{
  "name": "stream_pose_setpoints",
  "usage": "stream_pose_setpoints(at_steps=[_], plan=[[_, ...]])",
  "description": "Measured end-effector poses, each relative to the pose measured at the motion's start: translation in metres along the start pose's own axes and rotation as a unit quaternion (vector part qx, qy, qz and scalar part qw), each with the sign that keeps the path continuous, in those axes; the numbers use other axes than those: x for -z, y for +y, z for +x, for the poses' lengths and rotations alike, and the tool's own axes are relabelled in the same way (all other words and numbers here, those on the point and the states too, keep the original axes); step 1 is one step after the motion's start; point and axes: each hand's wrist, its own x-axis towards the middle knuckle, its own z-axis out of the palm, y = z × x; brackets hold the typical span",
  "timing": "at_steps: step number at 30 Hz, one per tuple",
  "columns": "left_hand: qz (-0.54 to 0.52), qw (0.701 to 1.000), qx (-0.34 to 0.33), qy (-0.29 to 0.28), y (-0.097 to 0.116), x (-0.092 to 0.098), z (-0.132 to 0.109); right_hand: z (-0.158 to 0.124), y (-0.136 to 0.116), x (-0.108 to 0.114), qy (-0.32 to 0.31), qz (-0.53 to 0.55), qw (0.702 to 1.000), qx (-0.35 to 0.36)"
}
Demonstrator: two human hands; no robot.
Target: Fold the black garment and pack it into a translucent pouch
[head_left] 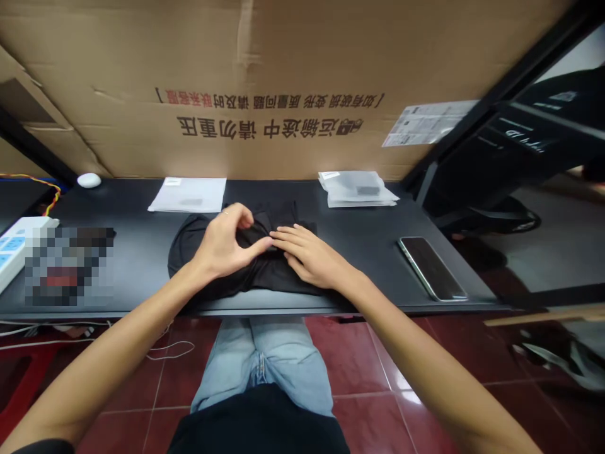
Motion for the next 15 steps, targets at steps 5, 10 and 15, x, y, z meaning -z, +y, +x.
stream_pose_setpoints(at_steps=[5, 10, 15], plan=[[0.11, 0.975, 0.181, -0.07, -0.025, 0.03, -0.004, 0.001, 0.002, 0.0, -0.025, -0.032, 0.999, -0.005], [0.071, 0.962, 0.212, -0.16, -0.034, 0.027, -0.001, 0.001, 0.001, 0.001, -0.047, -0.053, 0.997, -0.017], [0.011, 0.963, 0.217, -0.161, -0.036, 0.018, 0.005, -0.001, -0.006, 0.006, -0.052, -0.06, 0.996, -0.034]])
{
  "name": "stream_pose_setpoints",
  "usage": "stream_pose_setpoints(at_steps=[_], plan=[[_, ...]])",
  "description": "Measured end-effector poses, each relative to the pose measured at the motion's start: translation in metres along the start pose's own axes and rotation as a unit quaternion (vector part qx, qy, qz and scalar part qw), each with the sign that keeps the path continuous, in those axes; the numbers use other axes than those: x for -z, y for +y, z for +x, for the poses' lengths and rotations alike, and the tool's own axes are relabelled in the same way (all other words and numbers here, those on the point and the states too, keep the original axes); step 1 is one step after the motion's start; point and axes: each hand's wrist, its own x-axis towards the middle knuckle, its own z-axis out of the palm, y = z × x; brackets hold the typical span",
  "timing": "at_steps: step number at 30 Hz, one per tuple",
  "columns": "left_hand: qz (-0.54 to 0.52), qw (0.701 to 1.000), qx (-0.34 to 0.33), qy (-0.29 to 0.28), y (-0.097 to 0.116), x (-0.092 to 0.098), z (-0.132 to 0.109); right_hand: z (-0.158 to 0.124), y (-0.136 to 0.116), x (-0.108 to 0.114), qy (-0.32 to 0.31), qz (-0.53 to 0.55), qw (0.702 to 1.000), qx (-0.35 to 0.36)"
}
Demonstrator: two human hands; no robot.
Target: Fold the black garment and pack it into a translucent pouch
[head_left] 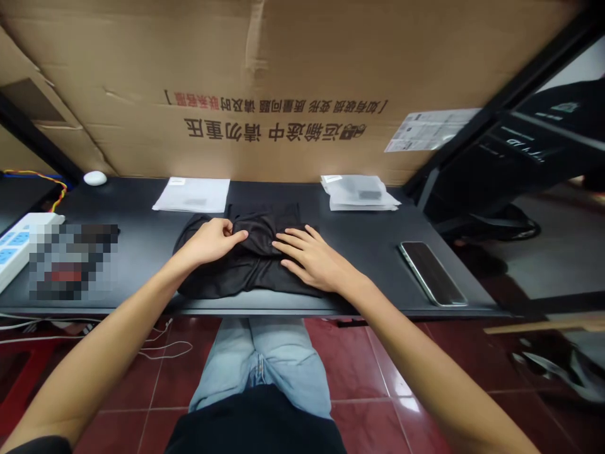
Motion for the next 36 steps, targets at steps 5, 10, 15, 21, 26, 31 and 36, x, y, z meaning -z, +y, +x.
stream_pose_setpoints(at_steps=[5, 10, 15, 21, 26, 31, 36], plan=[[-0.114, 0.993, -0.009, 0.029, 0.006, 0.005, 0.0, 0.008, -0.014, 0.0, -0.016, 0.005, 1.0, 0.012], [0.021, 0.978, -0.043, 0.202, 0.038, -0.003, -0.008, 0.024, -0.03, -0.008, -0.032, 0.025, 0.999, 0.033], [0.059, 0.963, -0.143, 0.221, 0.059, -0.037, -0.006, 0.026, -0.03, -0.01, -0.018, 0.047, 0.998, 0.037], [0.03, 0.939, -0.293, 0.177, 0.048, -0.067, -0.004, 0.0, 0.002, 0.001, 0.043, 0.096, 0.993, 0.047], [0.02, 0.939, -0.337, 0.065, 0.04, -0.07, -0.01, -0.017, 0.028, 0.012, 0.152, 0.102, 0.982, -0.038], [0.001, 0.953, -0.29, 0.085, 0.035, -0.056, -0.013, -0.015, 0.034, 0.002, 0.115, 0.089, 0.989, 0.007], [0.088, 0.982, -0.115, 0.121, 0.029, -0.042, -0.002, -0.015, 0.038, -0.004, 0.13, 0.124, 0.984, -0.007]])
